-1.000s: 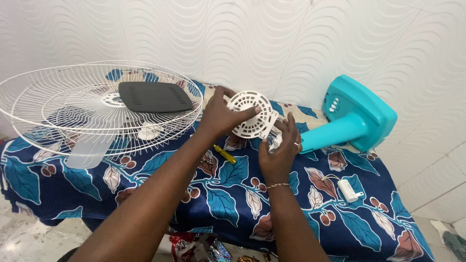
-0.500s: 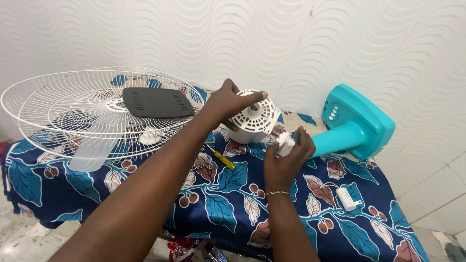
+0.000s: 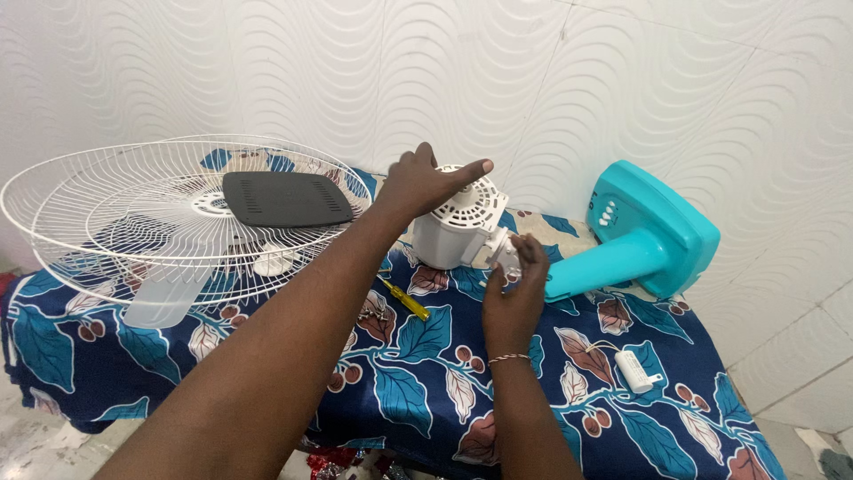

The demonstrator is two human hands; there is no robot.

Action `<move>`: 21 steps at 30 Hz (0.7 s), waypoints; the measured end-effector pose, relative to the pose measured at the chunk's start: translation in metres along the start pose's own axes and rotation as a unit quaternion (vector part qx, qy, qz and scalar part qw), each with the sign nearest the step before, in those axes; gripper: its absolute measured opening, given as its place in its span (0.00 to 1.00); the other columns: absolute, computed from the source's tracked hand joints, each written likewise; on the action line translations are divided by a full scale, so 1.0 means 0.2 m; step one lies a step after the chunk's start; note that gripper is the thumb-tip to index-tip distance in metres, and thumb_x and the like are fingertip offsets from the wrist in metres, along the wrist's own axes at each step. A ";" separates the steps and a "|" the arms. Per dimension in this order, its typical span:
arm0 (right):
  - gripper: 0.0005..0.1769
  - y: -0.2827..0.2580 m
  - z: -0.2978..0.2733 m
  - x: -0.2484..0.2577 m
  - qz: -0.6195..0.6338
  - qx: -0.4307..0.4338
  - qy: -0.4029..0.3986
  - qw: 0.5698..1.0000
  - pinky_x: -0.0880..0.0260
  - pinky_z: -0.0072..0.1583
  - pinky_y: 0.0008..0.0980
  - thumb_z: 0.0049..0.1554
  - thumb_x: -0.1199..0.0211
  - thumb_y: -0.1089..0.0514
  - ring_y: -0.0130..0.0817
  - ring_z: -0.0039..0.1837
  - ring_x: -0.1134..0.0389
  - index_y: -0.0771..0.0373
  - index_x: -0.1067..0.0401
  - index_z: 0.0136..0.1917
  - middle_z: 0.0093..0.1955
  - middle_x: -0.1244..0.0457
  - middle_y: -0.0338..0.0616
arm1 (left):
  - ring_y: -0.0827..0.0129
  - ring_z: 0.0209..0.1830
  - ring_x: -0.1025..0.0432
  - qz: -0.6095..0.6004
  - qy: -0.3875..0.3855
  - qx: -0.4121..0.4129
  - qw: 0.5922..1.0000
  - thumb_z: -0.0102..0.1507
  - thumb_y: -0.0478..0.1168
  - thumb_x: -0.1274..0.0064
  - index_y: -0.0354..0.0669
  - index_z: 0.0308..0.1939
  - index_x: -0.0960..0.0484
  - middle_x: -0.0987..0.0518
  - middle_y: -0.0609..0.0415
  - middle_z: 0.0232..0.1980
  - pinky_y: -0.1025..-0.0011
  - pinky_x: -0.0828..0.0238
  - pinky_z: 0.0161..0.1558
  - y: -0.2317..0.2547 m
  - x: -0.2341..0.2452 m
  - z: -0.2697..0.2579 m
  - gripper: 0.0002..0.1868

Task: The person disassembles a white electric fan on a table. They use a yellow screwdriver to remove screws from the fan's rear housing, then separate the outer casing to expose the internal motor and wiring.

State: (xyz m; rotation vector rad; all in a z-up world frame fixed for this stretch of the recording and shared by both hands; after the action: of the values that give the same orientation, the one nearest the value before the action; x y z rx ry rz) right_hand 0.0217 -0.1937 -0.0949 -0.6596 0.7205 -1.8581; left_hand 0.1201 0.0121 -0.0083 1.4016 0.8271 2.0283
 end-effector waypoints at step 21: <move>0.40 0.02 0.01 -0.04 -0.086 0.049 -0.014 0.995 0.33 0.68 0.42 0.50 0.33 0.68 0.51 0.72 0.37 0.64 0.43 0.74 0.72 0.41 0.57 | 0.56 0.70 0.31 -0.232 -0.006 -0.250 0.940 0.38 0.57 0.21 0.33 0.72 0.44 0.29 0.42 0.68 0.61 0.33 0.69 -0.16 -0.24 -0.13 0.68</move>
State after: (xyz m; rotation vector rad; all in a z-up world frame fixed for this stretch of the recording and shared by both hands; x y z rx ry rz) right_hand 0.0283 -0.1884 -0.0968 -0.6995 0.5647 -2.0243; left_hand 0.1130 -0.0061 -0.0690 0.8372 0.5175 1.6953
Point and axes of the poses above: each hand's wrist, its own z-axis towards the middle knuckle, its own x-axis out of the back of the hand, y = z × x, the point moved 7 cm from there along z, towards the middle knuckle
